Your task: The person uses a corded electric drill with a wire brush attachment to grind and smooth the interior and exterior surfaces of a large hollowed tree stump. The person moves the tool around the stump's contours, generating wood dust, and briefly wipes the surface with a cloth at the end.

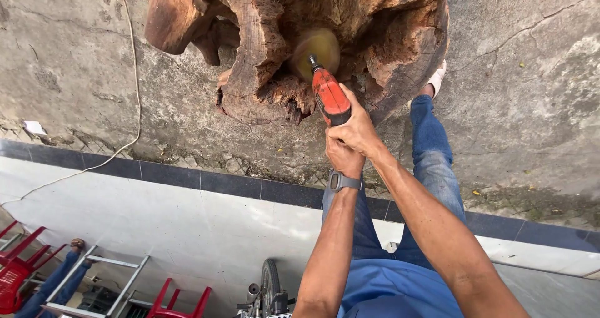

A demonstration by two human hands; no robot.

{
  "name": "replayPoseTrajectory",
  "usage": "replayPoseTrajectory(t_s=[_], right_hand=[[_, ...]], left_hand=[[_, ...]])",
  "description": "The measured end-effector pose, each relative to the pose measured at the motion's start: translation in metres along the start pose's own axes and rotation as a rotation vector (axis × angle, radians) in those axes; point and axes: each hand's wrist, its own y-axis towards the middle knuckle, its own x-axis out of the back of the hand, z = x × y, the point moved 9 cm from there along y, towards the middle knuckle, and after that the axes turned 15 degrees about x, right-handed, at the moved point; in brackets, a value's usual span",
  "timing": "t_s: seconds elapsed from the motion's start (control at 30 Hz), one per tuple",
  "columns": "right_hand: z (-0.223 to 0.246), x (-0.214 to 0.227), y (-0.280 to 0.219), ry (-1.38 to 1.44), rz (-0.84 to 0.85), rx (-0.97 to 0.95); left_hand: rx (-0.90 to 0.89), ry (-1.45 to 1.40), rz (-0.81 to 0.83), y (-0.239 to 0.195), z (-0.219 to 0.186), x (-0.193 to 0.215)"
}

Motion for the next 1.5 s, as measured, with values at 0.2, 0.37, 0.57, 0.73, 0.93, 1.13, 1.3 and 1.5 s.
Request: replayPoseTrajectory(t_s=[0.2,0.37,0.57,0.73,0.93,1.13,1.3,1.5], right_hand=[[0.006,-0.001,0.0,-0.032,0.0,0.033],[-0.011,-0.002,0.005,-0.052,-0.003,0.038],[-0.017,-0.003,0.003,-0.122,-0.043,0.051],[-0.006,-0.009,-0.017,-0.117,-0.149,0.052],[0.013,-0.005,-0.034,0.386,-0.316,0.312],[0.041,0.025,-0.068,0.673,-0.449,0.251],[0.056,0.033,-0.1,0.255,-0.222,0.456],[0.075,0.027,-0.092,0.025,-0.266,0.604]], left_hand=[[0.038,-0.035,0.056,0.002,0.021,-0.016],[0.078,-0.055,0.105,0.002,0.026,-0.019],[0.138,-0.08,0.223,0.009,0.026,-0.016],[0.154,-0.085,0.397,0.025,0.022,0.004],[0.169,-0.081,0.676,0.019,0.003,0.029],[0.245,-0.555,1.103,0.008,-0.06,0.074],[0.628,-0.81,1.099,0.01,-0.08,0.036],[0.747,-0.624,0.909,0.028,-0.083,-0.011]])
